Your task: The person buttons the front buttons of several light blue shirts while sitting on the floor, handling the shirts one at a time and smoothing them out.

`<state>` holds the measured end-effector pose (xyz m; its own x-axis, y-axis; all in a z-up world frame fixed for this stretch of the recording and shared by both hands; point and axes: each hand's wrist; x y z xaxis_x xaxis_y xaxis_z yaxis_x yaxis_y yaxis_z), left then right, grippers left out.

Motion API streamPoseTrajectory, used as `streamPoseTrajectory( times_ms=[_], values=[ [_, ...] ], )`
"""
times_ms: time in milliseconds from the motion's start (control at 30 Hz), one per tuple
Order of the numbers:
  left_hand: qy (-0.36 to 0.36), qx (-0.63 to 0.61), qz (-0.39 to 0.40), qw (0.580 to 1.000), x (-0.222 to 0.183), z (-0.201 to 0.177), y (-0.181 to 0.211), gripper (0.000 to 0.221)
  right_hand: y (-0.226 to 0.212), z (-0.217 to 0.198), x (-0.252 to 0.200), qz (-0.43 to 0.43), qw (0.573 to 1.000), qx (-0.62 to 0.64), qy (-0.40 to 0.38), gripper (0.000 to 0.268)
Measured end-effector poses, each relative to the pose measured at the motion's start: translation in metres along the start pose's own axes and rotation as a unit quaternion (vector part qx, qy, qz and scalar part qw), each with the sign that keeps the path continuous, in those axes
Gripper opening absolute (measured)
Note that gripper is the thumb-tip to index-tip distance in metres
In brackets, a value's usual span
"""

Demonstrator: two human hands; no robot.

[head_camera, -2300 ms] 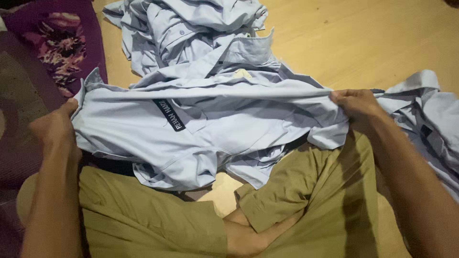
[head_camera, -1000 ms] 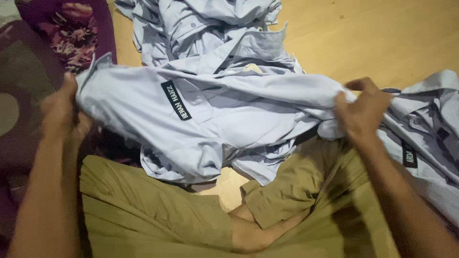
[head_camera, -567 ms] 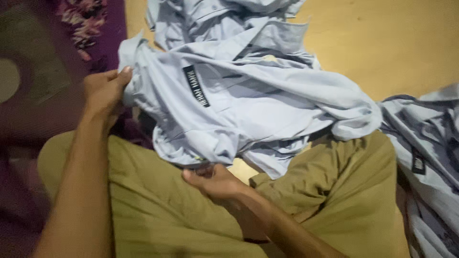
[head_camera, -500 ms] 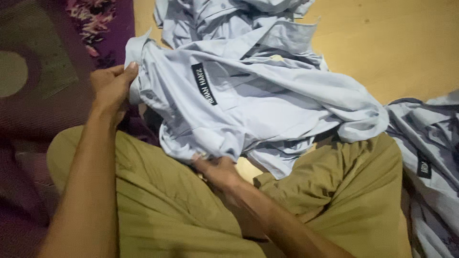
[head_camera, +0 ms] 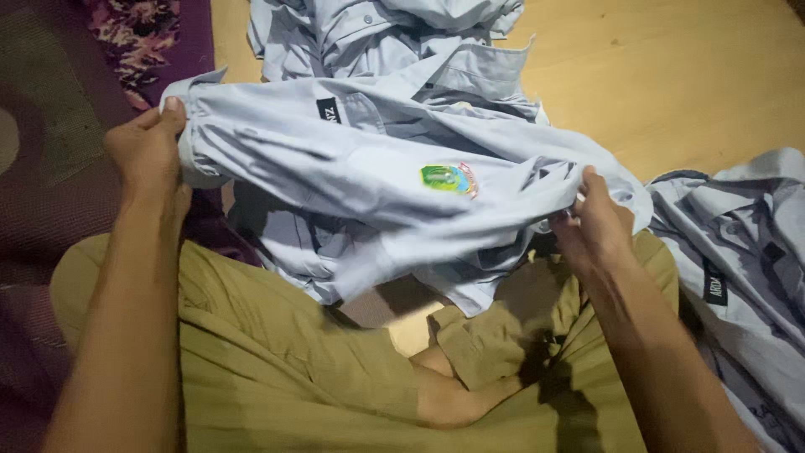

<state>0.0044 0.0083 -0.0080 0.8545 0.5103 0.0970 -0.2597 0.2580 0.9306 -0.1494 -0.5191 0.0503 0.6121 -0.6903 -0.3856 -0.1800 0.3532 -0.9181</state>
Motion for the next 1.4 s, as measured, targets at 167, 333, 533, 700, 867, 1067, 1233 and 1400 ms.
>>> streamPoseTrajectory(
  times_ms=[167, 333, 533, 700, 867, 1067, 1233, 1400],
  values=[
    [0.005, 0.06, -0.004, 0.998, -0.011, 0.004, 0.013, 0.013, 0.025, -0.014, -0.074, -0.304, 0.835, -0.438, 0.133, 0.039],
    [0.042, 0.045, 0.02, 0.998, 0.047, -0.026, -0.031, 0.024, 0.077, -0.006, -0.137, -0.488, 0.65, -0.58, 0.055, 0.057],
    [0.166, 0.159, 0.044, 0.972, 0.055, -0.043, -0.026, 0.034, 0.077, -0.048, -0.091, -0.353, 0.588, -0.722, -0.093, 0.099],
    [0.013, 0.584, -0.048, 0.81, -0.075, 0.034, 0.066, 0.116, 0.063, -0.1, -0.026, -0.393, 0.558, -0.727, 0.072, 0.101],
    [-0.279, 0.572, 0.131, 0.76, -0.178, 0.097, 0.08, 0.094, 0.037, -0.105, 0.01, -0.288, 0.678, -0.675, -0.039, 0.037],
    [-0.416, 0.578, 0.17, 0.681, -0.133, 0.064, -0.014, 0.062, 0.003, -0.141, 0.081, -0.472, 0.623, -0.624, 0.007, 0.053],
    [-0.345, 0.576, 0.33, 0.663, -0.083, 0.05, 0.002, 0.058, -0.034, -0.136, 0.076, -0.473, 0.612, -0.633, -0.013, 0.033],
    [-0.335, 0.582, 0.255, 0.696, -0.052, 0.025, 0.018, 0.084, -0.043, -0.121, 0.038, -0.096, 0.567, -0.794, -0.197, 0.026]
  ],
)
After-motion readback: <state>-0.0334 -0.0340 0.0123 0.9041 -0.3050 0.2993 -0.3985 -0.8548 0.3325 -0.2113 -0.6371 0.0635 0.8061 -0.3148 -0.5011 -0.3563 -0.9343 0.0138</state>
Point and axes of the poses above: each hand's wrist, its own x-axis towards the middle knuckle, its own z-axis out of the palm, y = z × x, and after that the axes turned 13 degrees about -x, right-handed
